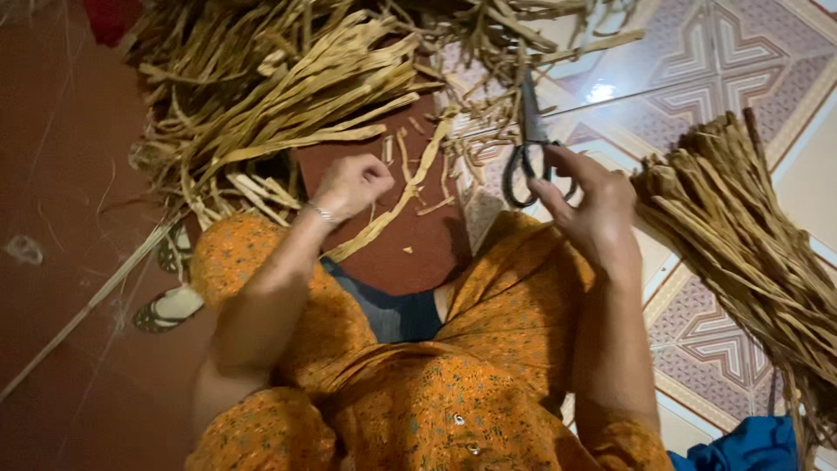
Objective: The person sits cross-legged on a tiled floor and uses shears to cut long dried plant strips into shorter pieces. The person gathers bundles of strips, cuts them repeatedly, and places the cut pieces into a growing pile beside them.
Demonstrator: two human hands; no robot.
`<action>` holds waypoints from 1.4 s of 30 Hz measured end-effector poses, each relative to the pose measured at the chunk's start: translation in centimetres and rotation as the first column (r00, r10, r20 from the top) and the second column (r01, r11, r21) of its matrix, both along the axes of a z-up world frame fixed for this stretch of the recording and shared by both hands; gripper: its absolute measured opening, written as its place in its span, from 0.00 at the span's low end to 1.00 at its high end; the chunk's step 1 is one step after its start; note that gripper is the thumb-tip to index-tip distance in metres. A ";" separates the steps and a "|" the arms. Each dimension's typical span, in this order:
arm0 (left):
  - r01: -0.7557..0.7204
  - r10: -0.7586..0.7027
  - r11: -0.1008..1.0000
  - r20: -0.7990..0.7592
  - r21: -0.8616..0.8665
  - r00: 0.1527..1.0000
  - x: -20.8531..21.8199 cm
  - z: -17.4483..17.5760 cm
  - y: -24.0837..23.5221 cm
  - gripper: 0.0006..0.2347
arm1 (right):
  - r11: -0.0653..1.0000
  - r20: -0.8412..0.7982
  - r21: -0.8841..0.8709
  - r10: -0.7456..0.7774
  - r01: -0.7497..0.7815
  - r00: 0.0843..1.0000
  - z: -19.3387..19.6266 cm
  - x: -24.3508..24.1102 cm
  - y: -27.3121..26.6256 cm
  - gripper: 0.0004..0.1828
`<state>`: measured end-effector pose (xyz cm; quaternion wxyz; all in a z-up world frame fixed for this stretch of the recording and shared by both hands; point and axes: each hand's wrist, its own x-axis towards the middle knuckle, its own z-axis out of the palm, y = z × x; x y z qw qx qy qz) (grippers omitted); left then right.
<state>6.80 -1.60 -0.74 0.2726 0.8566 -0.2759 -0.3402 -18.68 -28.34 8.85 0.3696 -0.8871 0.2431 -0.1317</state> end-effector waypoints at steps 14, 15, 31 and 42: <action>0.139 -0.141 0.990 0.158 0.025 0.977 -4.4 -5.8 -1.4 0.04 | 0.660 -0.270 0.701 -0.102 0.268 0.957 -12.6 8.5 6.0 0.23; 0.114 -0.112 0.991 -0.023 0.074 0.993 -4.6 -5.3 -1.6 0.04 | 0.542 -0.273 0.786 -0.127 0.297 0.954 -12.7 8.8 5.5 0.24; 0.104 -0.268 0.870 -0.286 -0.481 0.920 -4.3 -5.1 2.7 0.11 | 0.056 0.041 0.998 -0.647 -0.006 0.761 -14.2 8.1 -1.2 0.13; 0.304 -0.175 0.798 -0.282 0.521 0.943 3.4 2.3 11.0 0.15 | -0.066 -0.022 0.997 -0.797 -0.051 0.603 -14.1 5.8 -3.9 0.19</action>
